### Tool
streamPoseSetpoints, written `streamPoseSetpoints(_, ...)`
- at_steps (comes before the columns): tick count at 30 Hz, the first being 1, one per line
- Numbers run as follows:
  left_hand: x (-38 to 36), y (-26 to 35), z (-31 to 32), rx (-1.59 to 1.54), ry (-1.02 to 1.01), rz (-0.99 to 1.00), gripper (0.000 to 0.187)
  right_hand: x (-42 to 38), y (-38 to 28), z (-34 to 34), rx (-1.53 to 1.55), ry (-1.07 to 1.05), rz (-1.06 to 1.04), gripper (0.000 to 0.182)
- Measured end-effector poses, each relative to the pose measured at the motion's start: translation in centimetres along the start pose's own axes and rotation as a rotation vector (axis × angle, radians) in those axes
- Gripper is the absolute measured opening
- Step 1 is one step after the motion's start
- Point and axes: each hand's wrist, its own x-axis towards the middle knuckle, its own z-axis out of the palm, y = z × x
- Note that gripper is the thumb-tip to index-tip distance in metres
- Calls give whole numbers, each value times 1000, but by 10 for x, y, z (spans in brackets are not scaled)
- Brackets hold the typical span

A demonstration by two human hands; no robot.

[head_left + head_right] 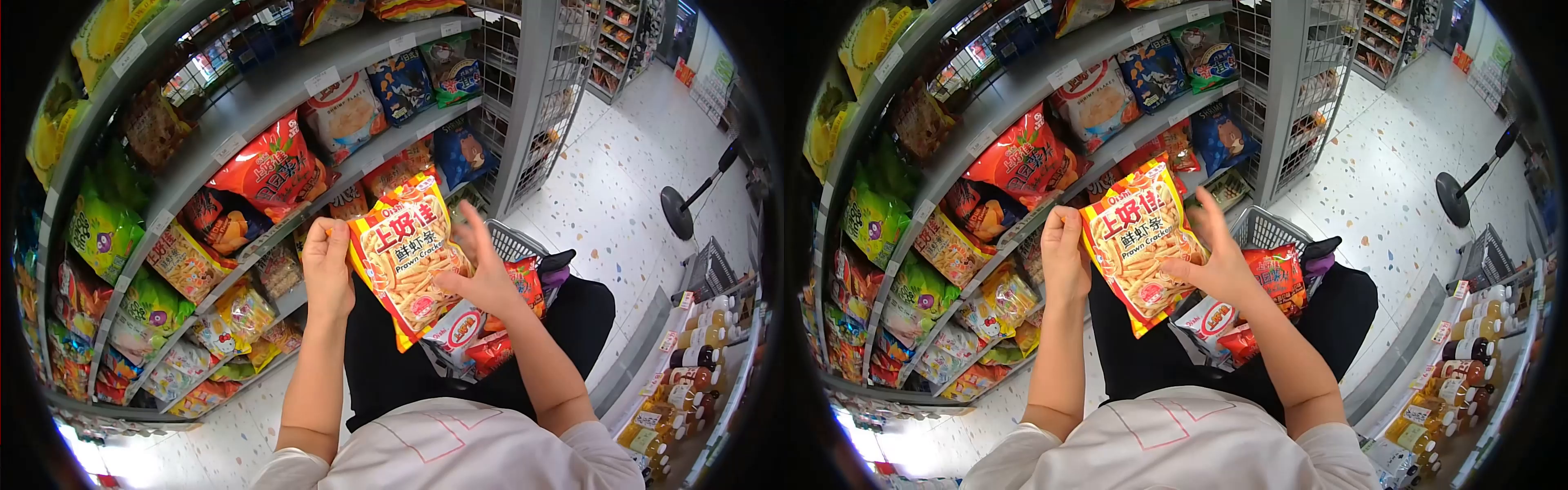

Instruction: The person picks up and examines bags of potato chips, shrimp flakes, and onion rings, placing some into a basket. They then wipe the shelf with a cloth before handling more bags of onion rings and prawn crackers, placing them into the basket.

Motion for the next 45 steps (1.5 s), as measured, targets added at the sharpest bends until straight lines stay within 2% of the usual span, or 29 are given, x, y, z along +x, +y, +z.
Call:
streamPoseSetpoints(1,3,2,2,-56,-36,-10,17,0,-3,1,0,-2,1,95)
streamPoseSetpoints(3,6,11,10,-55,4,-7,16,0,-11,3,258,-171,228,85)
streamPoseSetpoints(4,7,16,14,-54,43,-4,16,-1,-10,2,164,-114,165,75)
streamPoseSetpoints(5,6,18,15,-53,85,-2,17,-1,-10,3,163,-122,169,75)
streamPoseSetpoints(7,-4,27,5,-54,-16,-116,37,2,-13,3,262,68,194,68)
streamPoseSetpoints(9,-20,24,-11,289,-210,-127,46,3,-16,2,293,108,164,63)
streamPoseSetpoints(10,-31,20,-17,338,-351,-122,52,4,-20,3,304,153,162,63)
streamPoseSetpoints(11,-42,26,-14,342,-417,-167,40,5,-23,4,315,195,164,62)
streamPoseSetpoints(12,-50,28,-15,455,-399,-226,24,6,-25,6,303,204,138,62)
streamPoseSetpoints(13,-56,32,-11,350,-304,-305,17,6,-26,6,302,173,124,62)
streamPoseSetpoints(15,-57,28,-29,211,-180,-124,16,24,-30,4,235,281,129,60)
streamPoseSetpoints(17,-59,18,-39,378,0,31,15,51,-77,15,278,79,27,55)
streamPoseSetpoints(18,-58,14,-47,742,-21,148,12,67,-105,28,248,-7,13,50)
streamPoseSetpoints(19,-58,-3,-51,810,-6,174,12,88,-123,38,187,-138,-1,48)
streamPoseSetpoints(20,-58,-14,-53,946,-35,306,14,108,-144,54,181,-266,26,49)
streamPoseSetpoints(21,-59,-38,-64,961,-140,253,17,127,-170,81,133,-363,62,47)
streamPoseSetpoints(22,-57,-60,-72,963,-217,320,18,151,-178,107,103,-437,23,44)
streamPoseSetpoints(24,-61,-88,-79,1072,-266,326,21,199,-187,158,17,-558,48,41)
streamPoseSetpoints(25,-61,-96,-81,1130,-283,348,23,217,-188,185,49,-565,111,42)
streamPoseSetpoints(26,-61,-97,-81,1113,-274,397,24,241,-181,210,53,-622,79,47)
streamPoseSetpoints(27,-61,-96,-83,1097,-265,445,25,271,-167,232,27,-629,46,51)
streamPoseSetpoints(29,-57,-97,-93,1032,-281,408,23,308,-150,276,83,-616,6,56)
streamPoseSetpoints(31,-55,-97,-103,991,-304,392,20,328,-142,312,226,-618,-1,53)
streamPoseSetpoints(35,-53,-97,-110,913,-302,371,17,362,-117,364,224,-593,-9,51)
streamPoseSetpoints(41,-50,-97,-113,832,-270,376,14,388,-88,394,140,-620,4,50)
streamPoseSetpoints(44,-50,-97,-113,834,-285,378,13,386,-95,390,9,-550,19,56)
streamPoseSetpoints(45,-52,-95,-115,834,-297,375,13,386,-97,387,-18,-639,-23,62)
